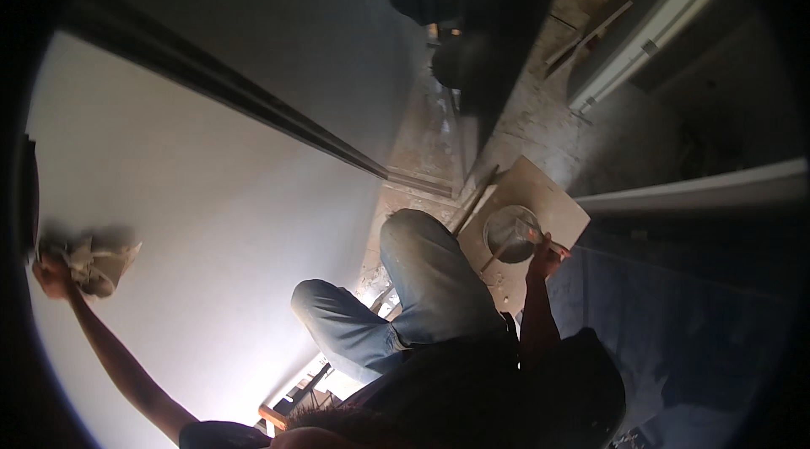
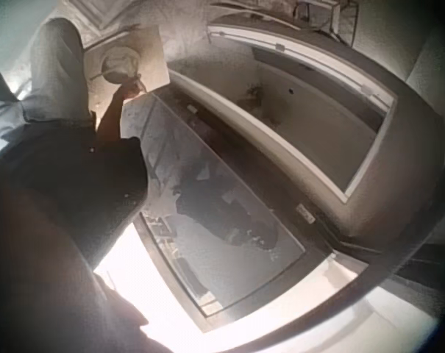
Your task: The person applies a substance to a ceiling corner using a brush and wipes the surface with a cloth.
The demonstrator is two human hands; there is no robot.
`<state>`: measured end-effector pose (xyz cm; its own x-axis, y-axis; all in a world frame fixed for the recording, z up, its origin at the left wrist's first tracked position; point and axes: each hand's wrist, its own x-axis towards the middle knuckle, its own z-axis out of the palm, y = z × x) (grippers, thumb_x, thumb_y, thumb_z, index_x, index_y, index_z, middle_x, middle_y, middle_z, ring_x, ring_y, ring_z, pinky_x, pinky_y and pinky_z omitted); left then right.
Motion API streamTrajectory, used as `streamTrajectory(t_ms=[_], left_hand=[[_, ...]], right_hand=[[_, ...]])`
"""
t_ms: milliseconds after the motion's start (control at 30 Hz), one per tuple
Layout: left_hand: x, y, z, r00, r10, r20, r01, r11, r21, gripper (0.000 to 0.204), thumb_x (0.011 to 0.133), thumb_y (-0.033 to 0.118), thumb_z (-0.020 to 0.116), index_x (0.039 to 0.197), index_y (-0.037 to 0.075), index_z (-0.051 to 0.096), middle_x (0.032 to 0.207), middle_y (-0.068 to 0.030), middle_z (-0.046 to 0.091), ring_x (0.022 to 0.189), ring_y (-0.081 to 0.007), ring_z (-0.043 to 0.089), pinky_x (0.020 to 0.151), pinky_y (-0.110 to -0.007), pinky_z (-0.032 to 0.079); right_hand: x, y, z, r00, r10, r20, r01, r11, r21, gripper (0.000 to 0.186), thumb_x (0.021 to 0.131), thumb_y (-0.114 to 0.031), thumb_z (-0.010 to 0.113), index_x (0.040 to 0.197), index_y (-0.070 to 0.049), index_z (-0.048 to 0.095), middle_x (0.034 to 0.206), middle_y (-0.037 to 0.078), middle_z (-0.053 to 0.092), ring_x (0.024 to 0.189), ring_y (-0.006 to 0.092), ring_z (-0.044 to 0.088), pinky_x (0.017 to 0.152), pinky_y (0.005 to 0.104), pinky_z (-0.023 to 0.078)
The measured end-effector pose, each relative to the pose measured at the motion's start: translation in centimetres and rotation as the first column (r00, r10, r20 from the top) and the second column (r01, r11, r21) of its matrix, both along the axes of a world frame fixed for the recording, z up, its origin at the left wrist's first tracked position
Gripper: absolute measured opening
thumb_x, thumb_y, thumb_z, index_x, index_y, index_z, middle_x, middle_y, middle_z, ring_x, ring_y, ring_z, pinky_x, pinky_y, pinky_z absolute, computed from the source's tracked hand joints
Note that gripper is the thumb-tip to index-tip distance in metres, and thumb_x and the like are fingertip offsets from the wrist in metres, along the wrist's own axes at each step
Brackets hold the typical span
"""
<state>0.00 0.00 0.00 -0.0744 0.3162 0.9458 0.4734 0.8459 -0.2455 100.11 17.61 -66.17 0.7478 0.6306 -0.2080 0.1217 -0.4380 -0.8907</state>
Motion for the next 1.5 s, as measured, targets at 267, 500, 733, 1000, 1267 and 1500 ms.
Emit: streamTrajectory(t_ms=[267,500,733,1000,1267,1500], left_hand=[[15.2,6.0,-1.8,0.962,-0.261,0.073,0.261,0.965,0.01,0.032,0.086,0.035,0.047,0.1,0.013,0.066,0.1,-0.0051,0.063,0.093,-0.0305,0.061,0.077,-0.041,0.048],[19.4,7.0,-2.0,0.95,-0.274,0.153,0.283,0.958,-0.045,0.03,0.087,0.035,0.047,0.106,0.016,0.061,0.106,-0.0035,0.06,0.094,-0.0304,0.061,0.076,-0.043,0.048],[19.3,7.7,0.1,0.998,-0.039,0.058,0.046,0.991,-0.125,0.031,0.088,0.036,0.046,0.111,0.018,0.056,0.112,-0.0039,0.056,0.103,-0.0283,0.058,0.079,-0.044,0.048],[21.1,8.8,-0.3,0.994,0.095,0.054,-0.091,0.993,-0.069,0.038,0.087,0.044,0.048,0.114,0.018,0.055,0.114,-0.0036,0.054,0.109,-0.027,0.054,0.084,-0.046,0.046],[22.7,10.2,-0.7,0.991,0.116,0.07,-0.116,0.993,-0.004,0.043,0.087,0.05,0.047,0.114,0.017,0.055,0.113,-0.0047,0.054,0.109,-0.0265,0.054,0.083,-0.045,0.046],[22.4,9.9,-0.6,0.989,0.148,0.032,-0.147,0.989,-0.025,0.04,0.087,0.045,0.045,0.111,0.014,0.053,0.111,-0.0065,0.053,0.104,-0.0281,0.056,0.08,-0.046,0.046]], right_hand=[[-5.2,0.9,9.1,0.963,0.191,-0.193,-0.166,0.977,0.136,0.052,0.087,-0.046,0.063,0.095,0.006,0.06,0.079,0.011,0.062,0.074,0.0172,0.061,0.068,0.0285,0.049],[-14.6,6.0,21.0,0.783,0.47,-0.408,-0.3,0.859,0.415,0.046,0.091,-0.031,0.061,0.113,0.008,0.051,0.098,0.013,0.062,0.08,0.0186,0.062,0.074,0.0291,0.051],[-32.9,9.8,27.4,0.444,0.862,-0.245,-0.398,0.434,0.808,0.032,0.087,-0.009,0.064,0.114,0.006,0.052,0.097,0.012,0.062,0.082,0.0153,0.061,0.072,0.0281,0.053],[-52.6,12.3,31.5,0.602,0.751,0.27,-0.384,-0.024,0.923,0.027,0.081,0.002,0.066,0.106,-0.004,0.059,0.1,0.01,0.061,0.089,0.02,0.061,0.073,0.0308,0.052],[-63.9,13.5,34.6,0.714,0.629,0.309,-0.372,-0.034,0.928,0.056,0.059,0.009,0.07,0.11,-0.014,0.06,0.113,0.01,0.053,0.1,0.0266,0.054,0.074,0.0344,0.051],[-66.4,13.8,38.8,0.725,0.663,0.187,-0.256,0.007,0.967,0.066,0.049,0.008,0.07,0.109,-0.016,0.06,0.114,0.01,0.049,0.099,0.0301,0.05,0.074,0.0386,0.05]])
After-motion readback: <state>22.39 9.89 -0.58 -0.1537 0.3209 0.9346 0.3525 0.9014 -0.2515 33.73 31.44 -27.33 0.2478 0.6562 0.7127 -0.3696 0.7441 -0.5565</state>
